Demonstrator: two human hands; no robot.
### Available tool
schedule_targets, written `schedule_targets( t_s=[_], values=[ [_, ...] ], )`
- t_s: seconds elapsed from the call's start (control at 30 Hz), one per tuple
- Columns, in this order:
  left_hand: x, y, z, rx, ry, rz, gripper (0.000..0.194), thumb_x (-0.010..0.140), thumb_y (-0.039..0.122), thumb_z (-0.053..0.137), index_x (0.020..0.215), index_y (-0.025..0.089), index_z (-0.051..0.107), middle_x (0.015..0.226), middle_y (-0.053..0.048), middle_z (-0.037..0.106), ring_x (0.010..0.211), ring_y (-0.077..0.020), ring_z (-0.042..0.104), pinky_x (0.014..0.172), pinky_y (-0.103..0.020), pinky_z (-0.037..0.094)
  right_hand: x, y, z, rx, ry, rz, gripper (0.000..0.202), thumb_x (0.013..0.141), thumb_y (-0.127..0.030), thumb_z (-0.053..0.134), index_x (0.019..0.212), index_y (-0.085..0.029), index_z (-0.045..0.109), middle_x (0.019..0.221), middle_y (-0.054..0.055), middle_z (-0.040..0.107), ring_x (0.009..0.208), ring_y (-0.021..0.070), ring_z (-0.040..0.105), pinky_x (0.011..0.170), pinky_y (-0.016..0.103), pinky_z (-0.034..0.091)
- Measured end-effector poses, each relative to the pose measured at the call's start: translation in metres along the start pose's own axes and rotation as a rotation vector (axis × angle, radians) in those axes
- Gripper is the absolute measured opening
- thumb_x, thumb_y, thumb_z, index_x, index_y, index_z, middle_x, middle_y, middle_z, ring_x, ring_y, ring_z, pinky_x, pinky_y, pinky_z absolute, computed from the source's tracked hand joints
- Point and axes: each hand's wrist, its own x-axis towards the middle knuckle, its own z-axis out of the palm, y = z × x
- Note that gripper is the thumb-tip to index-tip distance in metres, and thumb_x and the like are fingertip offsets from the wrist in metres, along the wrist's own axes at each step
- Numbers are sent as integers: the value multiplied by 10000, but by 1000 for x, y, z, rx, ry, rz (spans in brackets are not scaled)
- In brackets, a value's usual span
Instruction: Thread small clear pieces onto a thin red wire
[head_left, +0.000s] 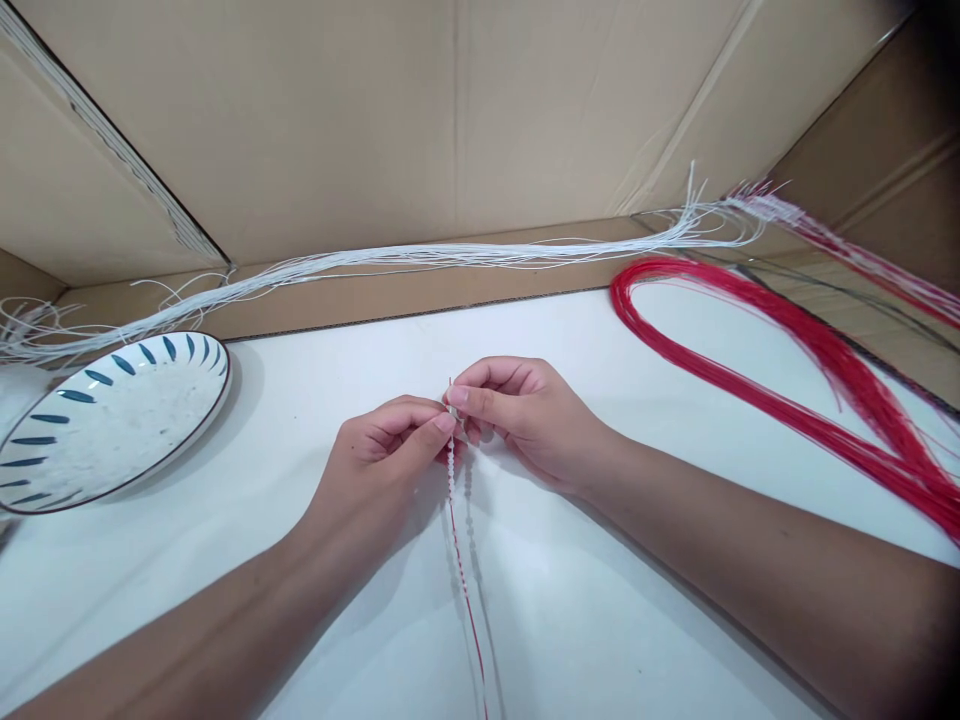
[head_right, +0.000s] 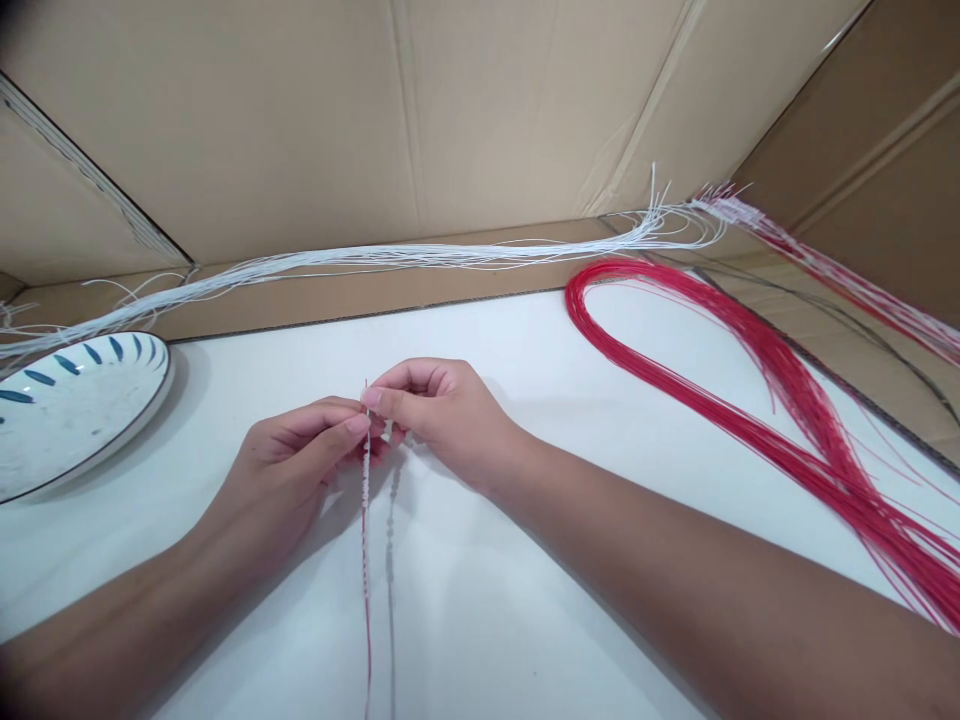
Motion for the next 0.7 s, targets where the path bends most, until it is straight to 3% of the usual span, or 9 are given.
schedule_targets(
  t_s=[0.3, 0.5, 0.63, 0.7],
  values=[
    [1, -1, -2, 38, -10, 18, 195, 884, 276, 671, 731, 210, 772, 848, -20, 735, 828, -161, 641, 774, -313, 481, 1, 3, -2, -60, -29, -18, 215, 769, -294, 878, 727, -142, 732, 643, 0, 702, 572, 82, 620, 575, 209, 518],
    [0, 0, -5, 99, -112, 13, 247, 910, 326, 660, 703, 200, 704, 777, 4, 700, 771, -133, 599, 731, -289, 438, -3, 3, 2, -114, -17, -29, 136, 850, -188, 724, 741, -155, 649, 600, -40, 632, 541, 94, 613, 550, 232, 538],
    [0, 1, -7, 223, -120, 5, 277, 911, 294, 643, 654, 193, 635, 748, 15, 656, 733, -119, 558, 644, -267, 395, -8, 2, 7, -208, -34, -41, 119, 847, -170, 692, 763, -169, 608, 643, -36, 647, 568, 110, 638, 558, 245, 548],
    [0, -1, -7, 216, -117, 12, 271, 922, 296, 640, 672, 194, 657, 765, 11, 665, 762, -121, 577, 675, -265, 422, -8, 2, 8, -226, -18, -60, 126, 852, -173, 676, 759, -177, 591, 635, -40, 628, 567, 105, 619, 552, 238, 533]
  ],
)
